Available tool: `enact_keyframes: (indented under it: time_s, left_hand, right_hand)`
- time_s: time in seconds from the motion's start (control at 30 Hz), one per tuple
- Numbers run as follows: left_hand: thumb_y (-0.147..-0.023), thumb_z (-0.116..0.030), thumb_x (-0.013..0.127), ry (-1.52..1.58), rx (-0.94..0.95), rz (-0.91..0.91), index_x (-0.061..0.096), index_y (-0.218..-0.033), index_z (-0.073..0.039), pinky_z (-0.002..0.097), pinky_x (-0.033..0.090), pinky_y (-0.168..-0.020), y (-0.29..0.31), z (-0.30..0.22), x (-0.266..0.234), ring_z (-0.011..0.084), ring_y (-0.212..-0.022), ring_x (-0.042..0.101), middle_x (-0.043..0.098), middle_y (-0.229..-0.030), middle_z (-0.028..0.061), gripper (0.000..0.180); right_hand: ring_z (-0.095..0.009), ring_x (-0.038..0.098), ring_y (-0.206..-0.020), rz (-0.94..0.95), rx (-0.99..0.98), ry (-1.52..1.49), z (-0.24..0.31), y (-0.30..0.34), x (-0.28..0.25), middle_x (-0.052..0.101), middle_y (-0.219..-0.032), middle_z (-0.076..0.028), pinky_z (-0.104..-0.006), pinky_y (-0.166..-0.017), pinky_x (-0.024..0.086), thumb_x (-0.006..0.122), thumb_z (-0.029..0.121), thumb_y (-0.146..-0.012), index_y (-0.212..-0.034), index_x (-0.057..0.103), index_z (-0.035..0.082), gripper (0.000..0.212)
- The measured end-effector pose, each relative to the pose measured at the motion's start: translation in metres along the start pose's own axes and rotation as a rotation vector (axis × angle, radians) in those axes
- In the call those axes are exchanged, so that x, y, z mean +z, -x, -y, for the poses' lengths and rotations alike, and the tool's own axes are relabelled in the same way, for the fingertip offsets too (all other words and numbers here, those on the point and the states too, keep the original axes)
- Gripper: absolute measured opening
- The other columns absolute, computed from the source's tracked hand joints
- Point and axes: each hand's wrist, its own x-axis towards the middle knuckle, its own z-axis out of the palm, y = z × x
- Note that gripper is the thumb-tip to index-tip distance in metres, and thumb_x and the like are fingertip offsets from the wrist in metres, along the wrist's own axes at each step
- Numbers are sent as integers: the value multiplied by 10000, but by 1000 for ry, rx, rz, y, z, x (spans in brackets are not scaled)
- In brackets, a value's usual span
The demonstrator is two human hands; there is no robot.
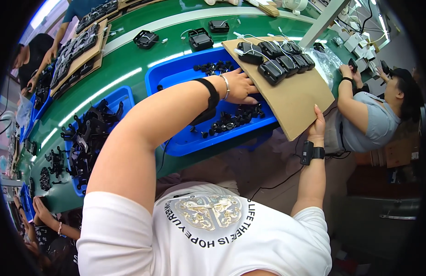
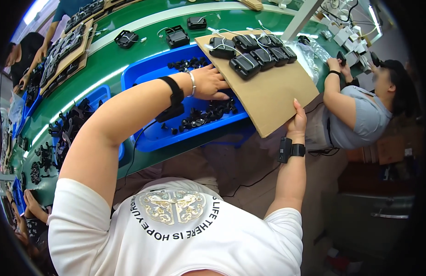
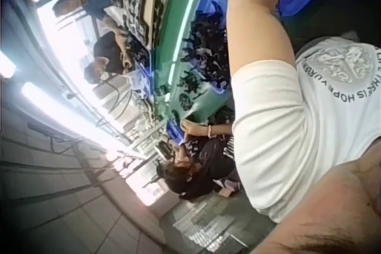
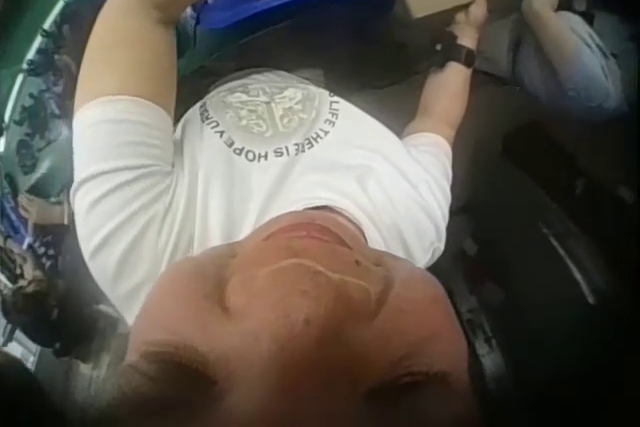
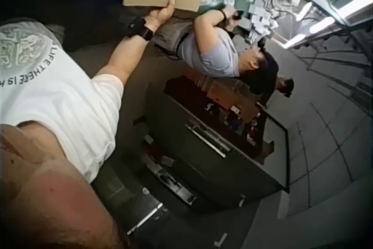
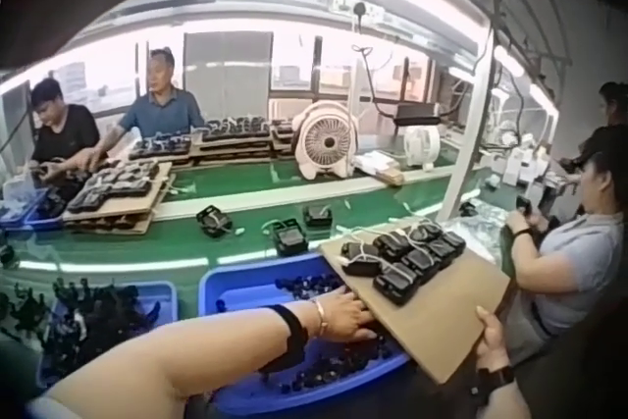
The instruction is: The person picks up a black component and a metal bracket, fits them together, and inserts a screw from a tray by hand. They place the assembled unit onto a cardboard sheet and pick up another black component and bracket to repeat the process.
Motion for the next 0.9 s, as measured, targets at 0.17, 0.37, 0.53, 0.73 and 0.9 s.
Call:
enact_keyframes:
  time_s: [0.17,0.37,0.53,0.73,0.9]
  left_hand:
    - [-881,-485,407,261,5,29,442,-1300,-243,477,217,-1058,-17,9,11,322,-1270,324,388,-1363,114,485]
    - [-879,-395,480,369,162,-148,523,-1228,-178,434,235,-1055,-1,-20,11,358,-1219,366,488,-1263,136,413]
    - [-861,-347,528,465,168,65,536,-1208,-164,432,303,-1020,15,-29,-7,346,-1189,402,513,-1222,137,392]
    - [-845,-299,558,348,242,153,544,-1185,-159,412,402,-939,84,-22,-37,319,-1118,473,542,-1176,122,368]
    - [-863,-317,512,303,3,310,556,-1168,-207,412,442,-872,94,-2,-75,283,-1081,499,561,-1155,87,327]
  right_hand:
    - [-242,543,-1052,-15,-17,38,2,-1,0,553,-1163,-118,-352,-926,424,499,136,-872,-1209,463,-15,371]
    - [-237,545,-1047,-8,2,49,6,3,1,559,-1151,-116,-346,-922,427,504,136,-870,-1195,475,-16,360]
    - [-232,547,-1042,-17,3,64,5,2,4,560,-1148,-113,-342,-918,429,506,141,-871,-1190,478,-19,358]
    - [-228,548,-1036,-22,-12,78,6,-2,-1,562,-1144,-111,-336,-914,431,507,149,-873,-1187,480,-20,358]
    - [-230,548,-1037,-3,-13,94,7,-1,-1,561,-1144,-113,-332,-915,431,510,153,-872,-1191,480,-22,365]
